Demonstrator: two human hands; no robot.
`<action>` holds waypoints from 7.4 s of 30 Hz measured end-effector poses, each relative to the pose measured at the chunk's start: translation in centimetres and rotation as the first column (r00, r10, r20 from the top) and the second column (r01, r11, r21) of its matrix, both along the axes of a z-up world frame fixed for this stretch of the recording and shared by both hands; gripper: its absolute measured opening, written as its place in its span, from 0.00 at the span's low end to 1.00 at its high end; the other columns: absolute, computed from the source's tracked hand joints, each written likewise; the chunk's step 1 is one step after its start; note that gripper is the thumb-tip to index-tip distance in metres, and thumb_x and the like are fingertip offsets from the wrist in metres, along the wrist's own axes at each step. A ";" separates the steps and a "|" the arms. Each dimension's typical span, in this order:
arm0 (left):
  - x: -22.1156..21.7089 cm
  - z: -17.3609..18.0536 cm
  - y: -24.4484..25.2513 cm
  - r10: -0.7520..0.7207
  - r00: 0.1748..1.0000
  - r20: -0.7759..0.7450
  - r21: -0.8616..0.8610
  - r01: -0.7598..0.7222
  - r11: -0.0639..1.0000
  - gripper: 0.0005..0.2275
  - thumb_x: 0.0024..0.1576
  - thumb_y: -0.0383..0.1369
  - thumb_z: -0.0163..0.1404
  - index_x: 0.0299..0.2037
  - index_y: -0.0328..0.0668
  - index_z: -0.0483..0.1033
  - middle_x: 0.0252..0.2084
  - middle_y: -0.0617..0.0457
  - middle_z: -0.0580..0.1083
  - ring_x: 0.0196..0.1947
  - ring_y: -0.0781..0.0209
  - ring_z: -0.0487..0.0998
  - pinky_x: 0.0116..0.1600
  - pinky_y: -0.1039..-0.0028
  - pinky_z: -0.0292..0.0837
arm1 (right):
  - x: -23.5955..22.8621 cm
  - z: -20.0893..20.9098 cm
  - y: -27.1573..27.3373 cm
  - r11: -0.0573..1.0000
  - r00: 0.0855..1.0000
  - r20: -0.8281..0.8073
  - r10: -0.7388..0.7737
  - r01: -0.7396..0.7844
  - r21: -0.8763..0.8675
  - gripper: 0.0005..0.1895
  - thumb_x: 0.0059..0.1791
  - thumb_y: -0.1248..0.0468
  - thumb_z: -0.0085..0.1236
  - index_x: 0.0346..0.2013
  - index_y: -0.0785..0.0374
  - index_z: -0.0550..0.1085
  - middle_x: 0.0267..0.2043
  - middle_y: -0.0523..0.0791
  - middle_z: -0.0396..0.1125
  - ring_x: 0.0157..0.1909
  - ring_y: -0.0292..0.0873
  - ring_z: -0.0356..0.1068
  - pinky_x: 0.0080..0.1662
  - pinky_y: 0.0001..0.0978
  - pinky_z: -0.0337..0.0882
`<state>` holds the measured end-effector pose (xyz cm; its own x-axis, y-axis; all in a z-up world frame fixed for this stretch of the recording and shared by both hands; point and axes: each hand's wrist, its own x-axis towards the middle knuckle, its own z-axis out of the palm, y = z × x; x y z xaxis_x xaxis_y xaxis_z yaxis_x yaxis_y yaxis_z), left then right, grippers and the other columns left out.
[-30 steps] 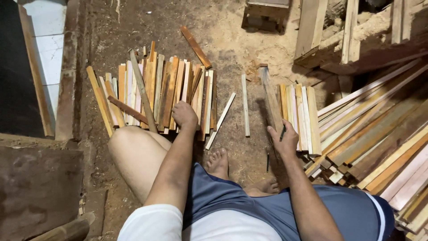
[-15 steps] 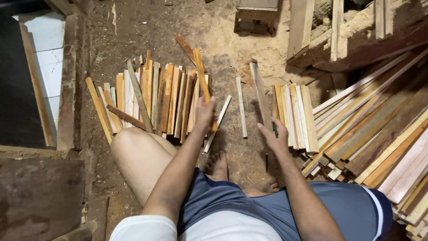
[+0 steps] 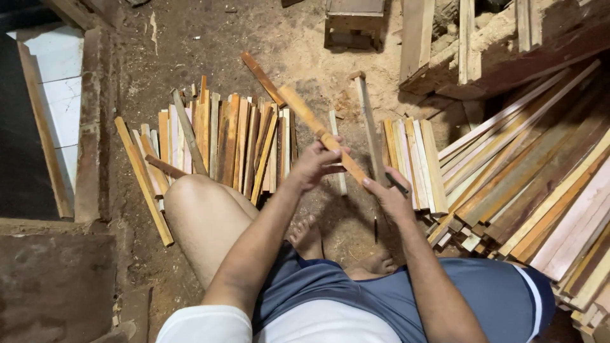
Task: A person sits on the floor and uses a hand tool to shave or mark the edges of thin wooden strips one by one.
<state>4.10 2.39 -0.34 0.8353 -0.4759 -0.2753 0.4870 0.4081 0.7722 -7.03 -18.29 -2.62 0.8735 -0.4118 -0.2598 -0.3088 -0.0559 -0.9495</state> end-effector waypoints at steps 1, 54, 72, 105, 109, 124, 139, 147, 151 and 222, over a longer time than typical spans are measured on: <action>0.1 -0.1 0.3 0.001 1.000 -0.004 0.000 -0.001 1.000 0.24 0.54 0.27 0.60 0.61 0.41 0.70 0.48 0.41 0.79 0.41 0.53 0.83 0.47 0.55 0.83 | -0.4 1.1 0.0 1.000 1.000 -0.004 0.001 -0.001 0.000 0.38 0.35 0.57 0.83 0.56 0.63 0.75 0.47 0.57 0.73 0.48 0.51 0.74 0.50 0.48 0.75; -4.5 -0.9 0.2 -0.234 0.946 0.223 0.283 0.166 0.944 0.24 0.43 0.28 0.69 0.52 0.39 0.78 0.46 0.47 0.79 0.46 0.56 0.78 0.52 0.65 0.78 | -0.6 6.4 4.7 0.946 0.968 0.164 0.189 -0.135 -0.296 0.18 0.58 0.55 0.52 0.34 0.60 0.83 0.19 0.48 0.71 0.23 0.41 0.68 0.31 0.39 0.71; -2.1 3.5 2.4 -0.078 0.964 0.253 -0.047 0.093 0.995 0.20 0.47 0.29 0.65 0.49 0.41 0.73 0.49 0.41 0.80 0.47 0.51 0.83 0.46 0.67 0.83 | -1.0 5.5 2.2 0.956 0.976 0.112 0.189 -0.156 -0.249 0.17 0.59 0.54 0.49 0.44 0.60 0.83 0.25 0.52 0.72 0.33 0.46 0.69 0.41 0.46 0.73; -1.5 -10.0 -1.5 -0.268 0.962 -0.046 0.117 0.271 0.955 0.23 0.54 0.21 0.58 0.59 0.39 0.65 0.48 0.43 0.79 0.43 0.48 0.84 0.49 0.52 0.83 | -2.3 -0.9 2.8 0.930 0.990 0.144 0.011 0.043 -0.366 0.33 0.35 0.58 0.80 0.54 0.51 0.78 0.48 0.46 0.77 0.54 0.49 0.75 0.53 0.40 0.75; -2.6 -5.7 -1.8 -0.341 0.940 0.011 0.231 0.330 0.915 0.37 0.55 0.24 0.57 0.73 0.47 0.49 0.63 0.45 0.70 0.52 0.57 0.79 0.54 0.65 0.81 | 0.8 -5.7 -1.2 0.916 0.978 0.190 -0.086 0.152 -0.370 0.30 0.37 0.61 0.74 0.53 0.61 0.76 0.44 0.55 0.76 0.51 0.60 0.75 0.49 0.52 0.75; -2.7 -6.8 -3.0 -0.386 0.912 -0.138 0.464 0.403 0.789 0.32 0.56 0.27 0.56 0.70 0.43 0.57 0.51 0.49 0.77 0.41 0.62 0.82 0.42 0.74 0.82 | 0.4 -10.1 -16.7 0.624 0.869 -0.323 -0.374 -0.022 -0.781 0.27 0.45 0.60 0.61 0.60 0.54 0.72 0.41 0.54 0.75 0.46 0.62 0.76 0.47 0.54 0.77; 0.6 -13.0 3.6 -0.087 0.995 0.055 0.992 -0.044 0.122 0.11 0.56 0.39 0.47 0.46 0.53 0.78 0.43 0.45 0.80 0.50 0.42 0.81 0.52 0.52 0.78 | 2.5 -8.4 -1.7 0.842 0.973 0.216 0.080 0.050 -0.537 0.25 0.45 0.61 0.72 0.54 0.63 0.76 0.41 0.60 0.74 0.45 0.69 0.75 0.43 0.59 0.73; -4.3 -21.0 3.0 -0.411 0.911 -0.034 0.943 -0.106 -0.315 0.11 0.60 0.27 0.42 0.49 0.28 0.65 0.36 0.43 0.80 0.38 0.47 0.85 0.46 0.54 0.80 | 1.6 -10.2 0.1 0.873 0.999 0.009 0.042 -0.032 -0.487 0.31 0.39 0.57 0.76 0.56 0.55 0.77 0.44 0.56 0.75 0.50 0.62 0.74 0.45 0.53 0.75; -4.8 -16.9 2.4 -0.387 0.920 -0.067 0.930 -0.083 -0.358 0.10 0.61 0.25 0.40 0.50 0.27 0.66 0.38 0.45 0.81 0.40 0.51 0.85 0.47 0.59 0.80 | 1.3 -10.5 0.0 0.878 0.999 0.018 0.047 -0.033 -0.478 0.31 0.41 0.56 0.75 0.57 0.57 0.77 0.46 0.58 0.75 0.52 0.63 0.73 0.47 0.54 0.74; -2.7 1.5 0.3 -0.146 0.986 0.081 -0.011 0.147 0.989 0.20 0.48 0.28 0.66 0.51 0.43 0.76 0.43 0.48 0.79 0.39 0.59 0.83 0.41 0.73 0.85 | -0.8 -2.3 3.1 0.664 0.695 0.520 0.498 0.080 -0.743 0.31 0.41 0.62 0.76 0.58 0.64 0.77 0.52 0.56 0.75 0.54 0.60 0.74 0.55 0.49 0.74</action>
